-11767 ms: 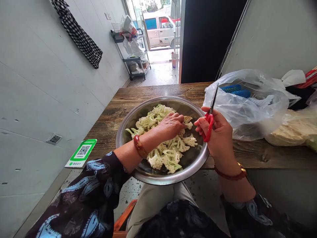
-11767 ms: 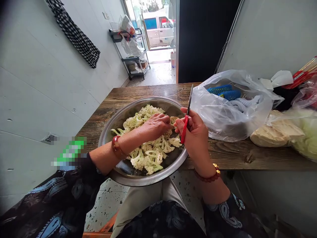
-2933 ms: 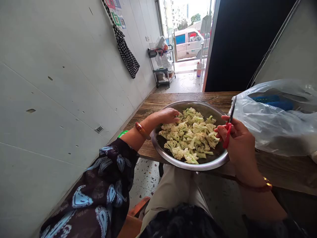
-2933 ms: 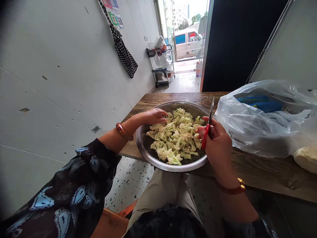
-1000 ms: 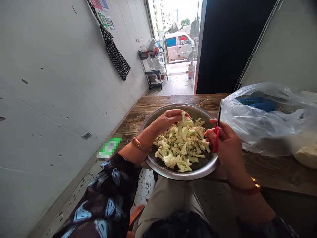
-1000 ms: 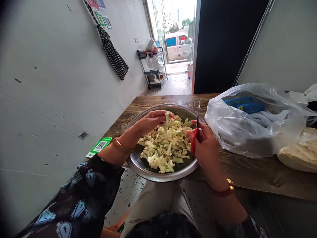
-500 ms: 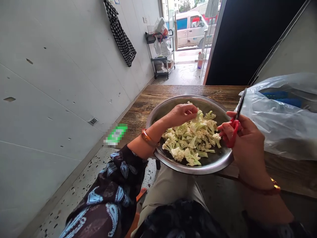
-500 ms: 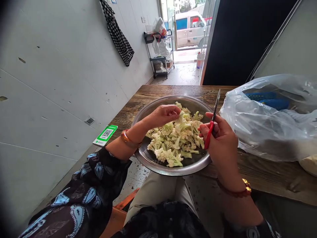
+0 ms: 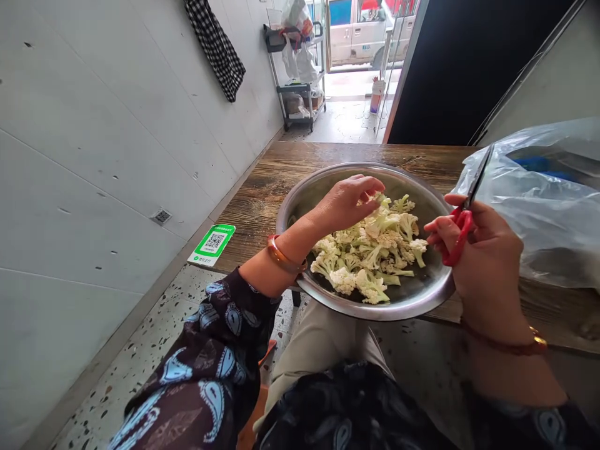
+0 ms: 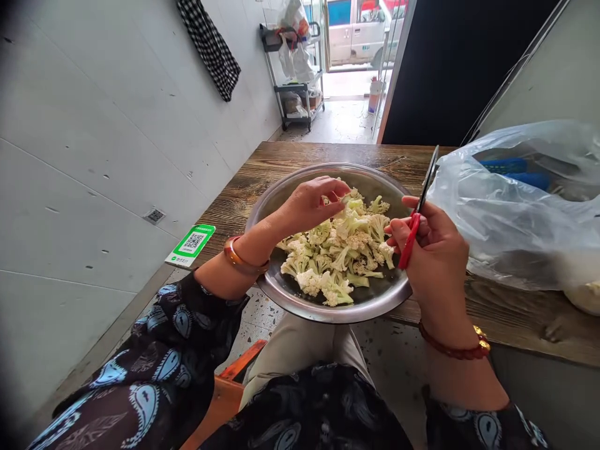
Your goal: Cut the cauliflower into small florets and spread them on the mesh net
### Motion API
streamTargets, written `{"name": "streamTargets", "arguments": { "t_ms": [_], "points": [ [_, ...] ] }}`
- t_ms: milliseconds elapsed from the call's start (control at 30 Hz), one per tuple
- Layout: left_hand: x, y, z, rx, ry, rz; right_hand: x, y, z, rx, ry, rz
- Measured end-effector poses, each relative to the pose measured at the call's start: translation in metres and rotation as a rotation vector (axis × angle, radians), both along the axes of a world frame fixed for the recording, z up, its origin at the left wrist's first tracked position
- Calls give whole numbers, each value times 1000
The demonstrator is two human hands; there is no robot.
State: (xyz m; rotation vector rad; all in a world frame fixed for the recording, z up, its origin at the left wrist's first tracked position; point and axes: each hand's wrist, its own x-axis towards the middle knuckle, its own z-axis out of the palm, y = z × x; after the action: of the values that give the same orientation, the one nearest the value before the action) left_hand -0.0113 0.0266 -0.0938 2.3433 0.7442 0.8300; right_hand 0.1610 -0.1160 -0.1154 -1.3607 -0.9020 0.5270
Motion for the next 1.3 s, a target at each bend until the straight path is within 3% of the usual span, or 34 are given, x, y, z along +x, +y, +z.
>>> {"name": "streamTargets", "arguments": {
  "t_ms": [167,333,467,667,800,1000,1300],
  "points": [
    [-8,8,4,86,39,163,1,1,-1,-11,-4,-9],
    [-22,14,9,102,253,210,1,2,-2,-24,23,12],
    [-33,14,10,96,450,181,0,2,-3,-28,13,25],
    [-44,15,11,-59,535,-22,-1,4,-5,-26,25,32],
    [-45,17,7,-105,453,-104,-3,4,-3,-34,5,21],
    [-42,14,5,-49,285,-144,-4,2,0,-49,-11,41],
    [-38,3,16,-482,33,-257,0,4,-7,-27,17,63]
  ]
}}
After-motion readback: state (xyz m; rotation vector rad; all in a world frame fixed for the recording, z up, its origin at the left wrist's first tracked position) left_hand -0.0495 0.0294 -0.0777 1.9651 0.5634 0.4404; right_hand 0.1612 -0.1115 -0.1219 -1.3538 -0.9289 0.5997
